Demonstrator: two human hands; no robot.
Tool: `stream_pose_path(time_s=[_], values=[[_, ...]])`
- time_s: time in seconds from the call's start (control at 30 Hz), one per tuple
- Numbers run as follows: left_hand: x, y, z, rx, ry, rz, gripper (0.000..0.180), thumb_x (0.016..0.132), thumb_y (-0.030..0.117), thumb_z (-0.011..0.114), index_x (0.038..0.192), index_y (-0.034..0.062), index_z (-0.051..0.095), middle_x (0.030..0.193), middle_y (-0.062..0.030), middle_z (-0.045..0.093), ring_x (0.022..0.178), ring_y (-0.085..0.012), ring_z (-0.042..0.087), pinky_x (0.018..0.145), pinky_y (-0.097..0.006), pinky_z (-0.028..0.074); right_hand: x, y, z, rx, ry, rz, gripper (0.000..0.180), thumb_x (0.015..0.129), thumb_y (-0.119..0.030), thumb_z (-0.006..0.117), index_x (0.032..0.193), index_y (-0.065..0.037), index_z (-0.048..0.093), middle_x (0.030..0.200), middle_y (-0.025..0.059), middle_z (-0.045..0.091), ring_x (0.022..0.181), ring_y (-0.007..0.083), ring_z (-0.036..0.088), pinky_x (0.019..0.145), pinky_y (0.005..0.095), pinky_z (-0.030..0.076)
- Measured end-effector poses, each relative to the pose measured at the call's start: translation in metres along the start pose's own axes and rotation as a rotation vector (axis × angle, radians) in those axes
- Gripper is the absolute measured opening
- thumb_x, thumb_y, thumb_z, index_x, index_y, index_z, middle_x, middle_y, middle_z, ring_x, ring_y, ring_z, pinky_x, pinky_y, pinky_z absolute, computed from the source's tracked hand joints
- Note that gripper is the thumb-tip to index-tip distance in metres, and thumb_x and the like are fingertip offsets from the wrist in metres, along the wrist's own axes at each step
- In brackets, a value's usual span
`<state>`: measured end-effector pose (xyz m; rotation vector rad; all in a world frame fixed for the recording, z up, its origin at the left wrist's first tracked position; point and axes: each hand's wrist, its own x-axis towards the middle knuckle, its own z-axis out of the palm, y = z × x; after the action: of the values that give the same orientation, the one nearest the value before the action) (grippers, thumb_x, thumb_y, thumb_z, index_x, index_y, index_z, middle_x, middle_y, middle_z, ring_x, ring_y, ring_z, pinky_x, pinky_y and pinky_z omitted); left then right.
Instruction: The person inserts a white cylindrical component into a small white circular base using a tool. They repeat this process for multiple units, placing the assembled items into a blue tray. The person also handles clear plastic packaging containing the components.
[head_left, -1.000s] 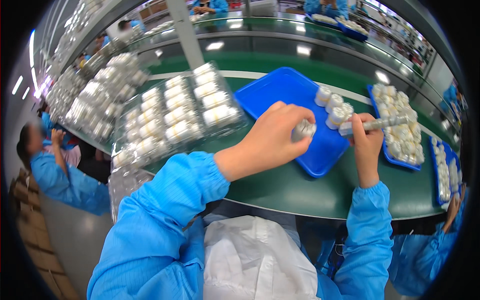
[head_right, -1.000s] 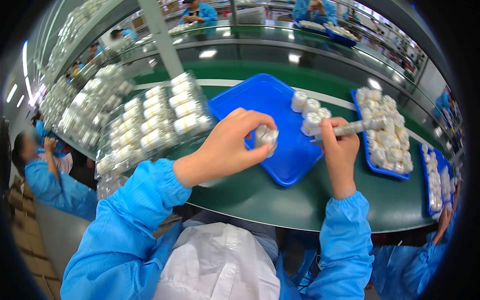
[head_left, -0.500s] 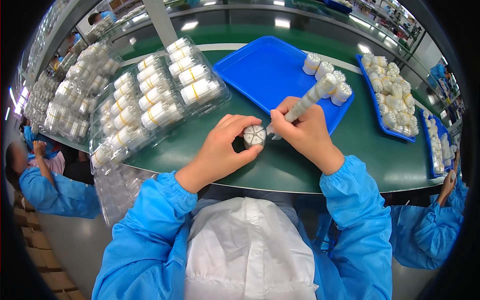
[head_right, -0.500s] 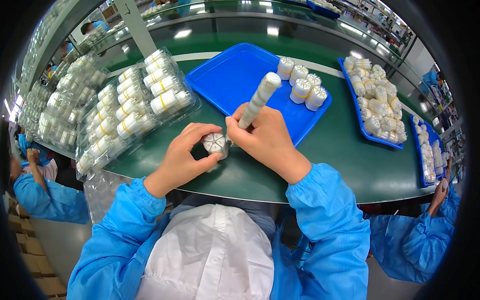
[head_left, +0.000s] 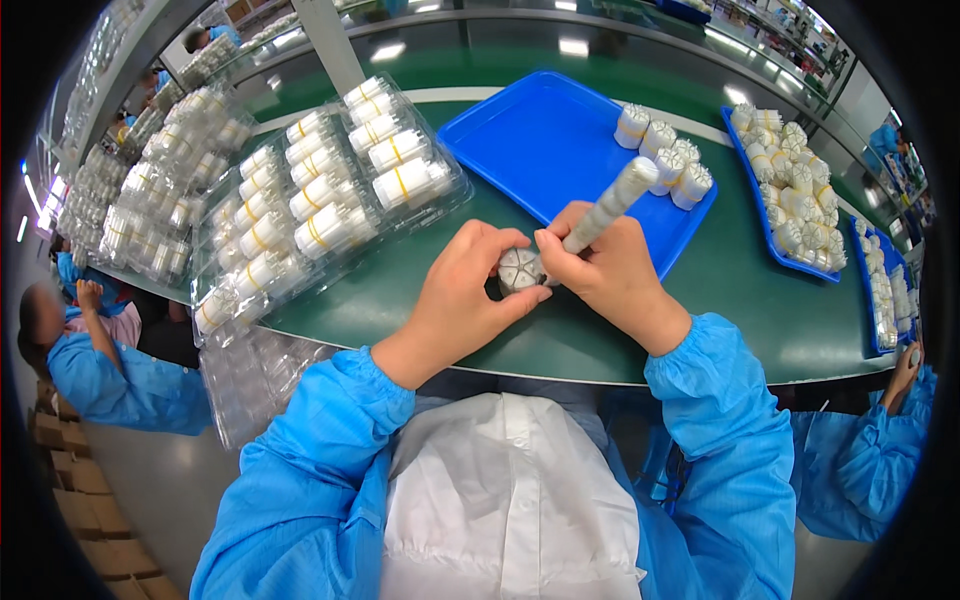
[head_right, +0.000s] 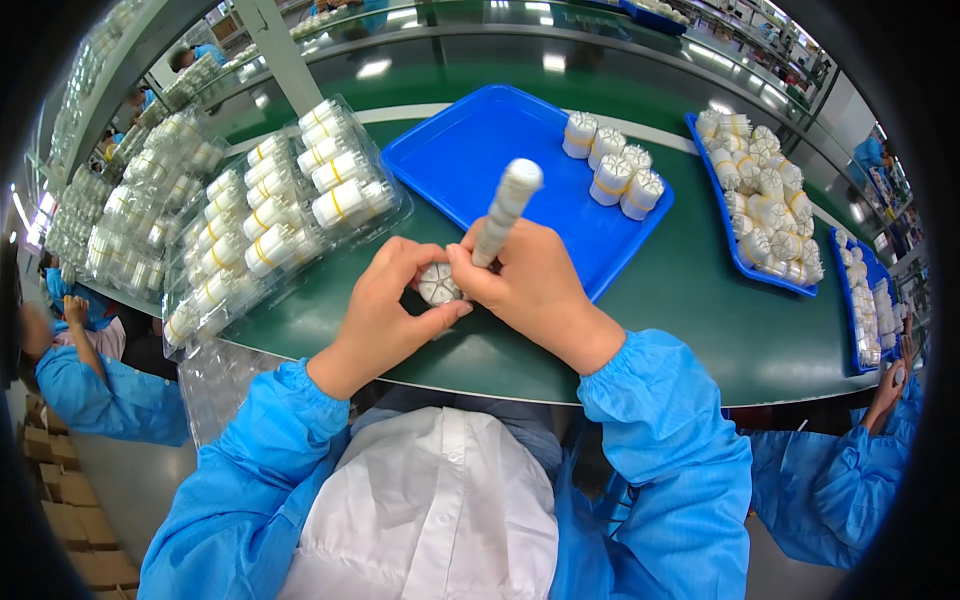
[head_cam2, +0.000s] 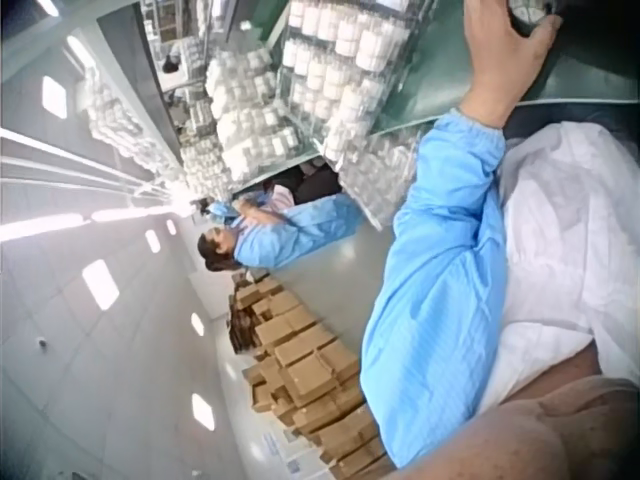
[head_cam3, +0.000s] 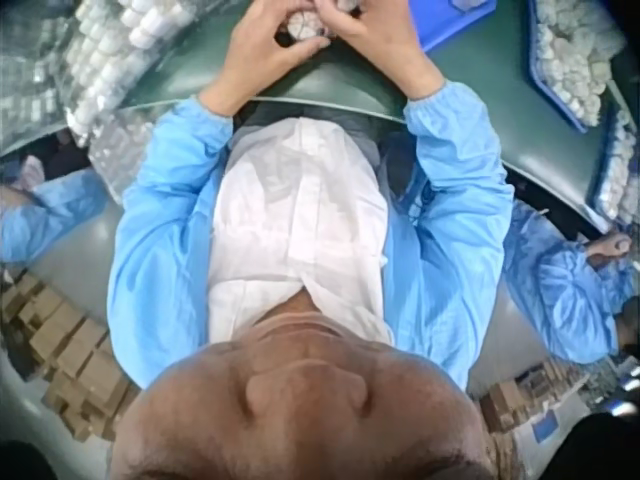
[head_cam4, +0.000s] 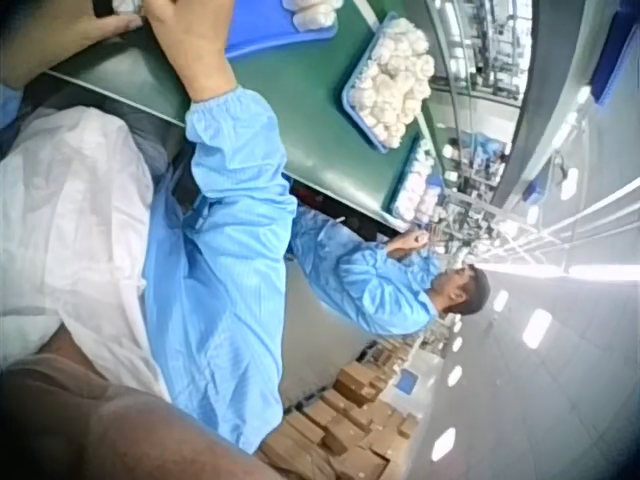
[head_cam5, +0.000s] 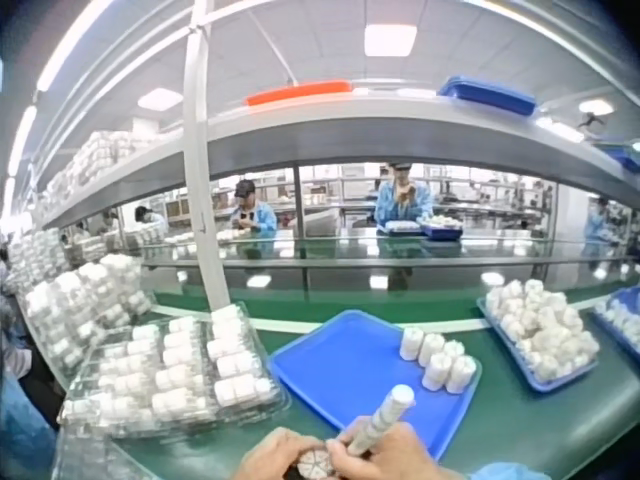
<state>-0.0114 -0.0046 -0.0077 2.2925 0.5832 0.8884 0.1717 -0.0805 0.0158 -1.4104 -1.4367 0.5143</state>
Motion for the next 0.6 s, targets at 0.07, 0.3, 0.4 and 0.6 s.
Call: stream_pose_path(time_s=[0.07,0.3,0.4,0.6], values=[[0.0023,-0.0018,0.0003,-0.006,0.038,0.063,0.049,0.075,0.009,0.082,0.120,0.0035,0.064,0.109,-0.0101,0.063,0.093,-0.0224,0.063,0.081,-0.033,0.052,0.0028,0.0004,-0.0043,0.072,0.068,-0.020,0.016,0.088,-0.016,0.071,0.082,-0.001,0.066,0.069,0.0060,0.062,0.060,0.0148,0.059,0.055,0.0295,0.045],[0.0013,-0.0047,0.0024,0.008,0.062,0.199,0.048,0.075,0.009,0.081,0.119,0.0037,0.064,0.106,-0.0111,0.063,0.095,-0.0253,0.064,0.084,-0.034,0.052,0.0007,0.0023,-0.0026,0.034,0.043,-0.025,0.018,0.089,-0.015,0.070,0.080,-0.001,0.065,0.069,0.0050,0.063,0.061,0.0124,0.058,0.057,0.0291,0.046],[0.0037,0.0000,-0.0004,0.101,0.075,0.200,0.048,0.074,0.010,0.082,0.119,0.0042,0.064,0.102,-0.0102,0.062,0.091,-0.0253,0.063,0.082,-0.034,0.052,0.0021,-0.0019,-0.0030,0.005,0.006,0.031,0.018,0.089,-0.016,0.070,0.081,-0.001,0.065,0.069,0.0045,0.063,0.062,0.0117,0.058,0.057,0.0287,0.045],[0.0025,-0.0020,0.0082,0.065,0.043,0.086,0.051,0.074,0.009,0.083,0.120,0.0046,0.064,0.101,-0.0090,0.061,0.088,-0.0234,0.062,0.082,-0.032,0.052,-0.0034,0.0055,-0.0003,0.088,0.081,0.023,0.018,0.090,-0.015,0.070,0.080,0.000,0.065,0.068,0.0039,0.062,0.062,0.0111,0.057,0.056,0.0286,0.045]])
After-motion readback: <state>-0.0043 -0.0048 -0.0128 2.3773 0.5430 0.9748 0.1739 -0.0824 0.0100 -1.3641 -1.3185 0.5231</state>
